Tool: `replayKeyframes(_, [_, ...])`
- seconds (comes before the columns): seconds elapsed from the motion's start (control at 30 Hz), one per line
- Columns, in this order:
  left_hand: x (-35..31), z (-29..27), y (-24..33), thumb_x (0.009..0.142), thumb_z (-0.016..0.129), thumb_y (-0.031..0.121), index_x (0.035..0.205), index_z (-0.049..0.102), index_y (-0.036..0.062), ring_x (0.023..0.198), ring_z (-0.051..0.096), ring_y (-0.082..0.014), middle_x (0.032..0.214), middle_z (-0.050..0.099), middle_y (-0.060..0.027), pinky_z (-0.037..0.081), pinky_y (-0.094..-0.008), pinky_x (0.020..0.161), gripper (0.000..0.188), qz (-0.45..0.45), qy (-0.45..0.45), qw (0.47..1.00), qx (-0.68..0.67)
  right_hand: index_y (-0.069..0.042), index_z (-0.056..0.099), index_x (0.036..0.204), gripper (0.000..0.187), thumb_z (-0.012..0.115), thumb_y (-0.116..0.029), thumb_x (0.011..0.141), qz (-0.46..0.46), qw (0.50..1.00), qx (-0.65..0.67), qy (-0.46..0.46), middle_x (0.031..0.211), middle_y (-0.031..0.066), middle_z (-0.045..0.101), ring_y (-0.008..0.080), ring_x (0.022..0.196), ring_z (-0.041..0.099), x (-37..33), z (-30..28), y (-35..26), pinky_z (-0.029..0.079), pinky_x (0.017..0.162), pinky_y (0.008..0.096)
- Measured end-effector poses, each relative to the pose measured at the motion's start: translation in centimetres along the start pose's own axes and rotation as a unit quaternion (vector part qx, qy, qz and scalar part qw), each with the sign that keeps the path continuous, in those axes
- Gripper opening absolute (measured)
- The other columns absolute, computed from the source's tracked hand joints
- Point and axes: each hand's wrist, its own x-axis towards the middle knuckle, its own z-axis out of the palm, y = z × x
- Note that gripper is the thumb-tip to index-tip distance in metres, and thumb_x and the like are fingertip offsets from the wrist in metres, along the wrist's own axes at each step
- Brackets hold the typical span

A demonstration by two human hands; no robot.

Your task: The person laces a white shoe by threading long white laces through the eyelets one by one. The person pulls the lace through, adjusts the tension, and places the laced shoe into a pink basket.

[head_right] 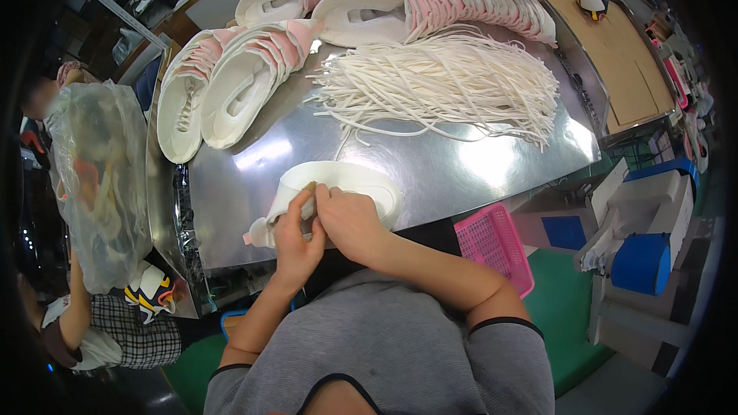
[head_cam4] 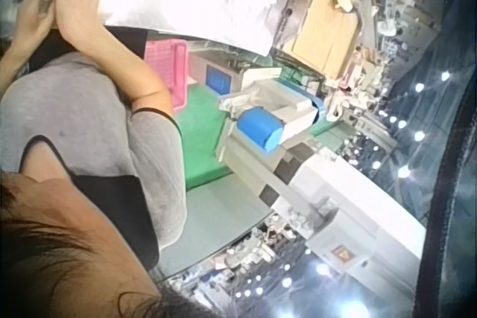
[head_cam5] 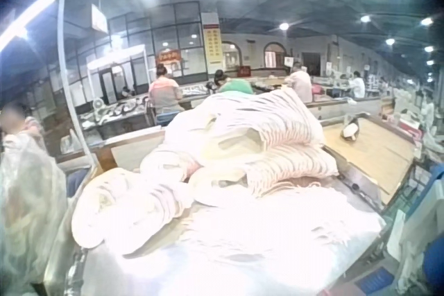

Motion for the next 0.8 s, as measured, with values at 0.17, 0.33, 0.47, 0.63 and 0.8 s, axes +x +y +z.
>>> replayKeyframes(0.17, [0.9,-0.1,-1.5,0.088,0.060,-0.006,0.137,0.050,-0.0003,0.106,0.062,-0.0170,0.117,0.064,-0.0124,0.049,-0.0298,0.092,0.050,-0.143,-0.015,0.938,-0.316,-0.008,0.060,0.105,0.019,0.063,-0.021,0.092,0.002,0.997,0.078,-0.004,0.087,0.0122,0.069,0.0327,0.078,0.068,-1.9,-4.7,1.9,0.052,0.067,0.0418])
replayKeyframes(0.33, [2.8,0.6,-1.0,0.088,0.065,-0.002,0.125,0.059,-0.0011,0.095,0.065,-0.0128,0.113,0.066,-0.0093,0.051,-0.0251,0.083,0.038,-0.207,-0.035,0.927,-0.310,-0.007,0.061,0.104,0.019,0.064,-0.021,0.091,0.060,0.992,0.109,0.036,0.088,0.0131,0.070,0.0338,0.079,0.068,-4.7,-6.3,3.6,0.052,0.067,0.0426])
replayKeyframes(0.47, [3.6,0.2,-1.4,0.086,0.061,-0.005,0.117,0.058,0.0009,0.091,0.065,-0.0126,0.105,0.065,-0.0083,0.051,-0.0252,0.079,0.032,-0.199,-0.044,0.913,-0.353,-0.009,0.065,0.102,0.017,0.066,-0.021,0.090,0.146,0.982,0.100,0.067,0.082,0.0124,0.070,0.0319,0.074,0.069,-3.4,-3.4,5.6,0.052,0.064,0.0401])
replayKeyframes(0.63, [2.4,-2.1,0.1,0.089,0.062,0.006,0.127,0.051,-0.0018,0.109,0.062,-0.0237,0.116,0.063,-0.0159,0.049,-0.0357,0.091,0.040,-0.165,-0.075,0.951,-0.251,-0.008,0.066,0.092,0.014,0.068,-0.022,0.089,0.130,0.941,0.238,0.204,0.071,0.0109,0.067,0.0302,0.064,0.067,-2.4,-0.9,7.7,0.050,0.058,0.0388])
replayKeyframes(0.8, [0.7,-1.8,3.1,0.078,0.080,0.014,0.117,0.061,0.0028,0.107,0.061,-0.0359,0.114,0.064,-0.0166,0.048,-0.0399,0.093,0.044,0.092,-0.084,0.977,0.173,-0.008,0.067,0.082,0.015,0.070,-0.022,0.085,0.101,0.961,0.236,0.105,0.067,0.0087,0.066,0.0287,0.061,0.066,-5.8,-2.4,5.5,0.049,0.055,0.0374])
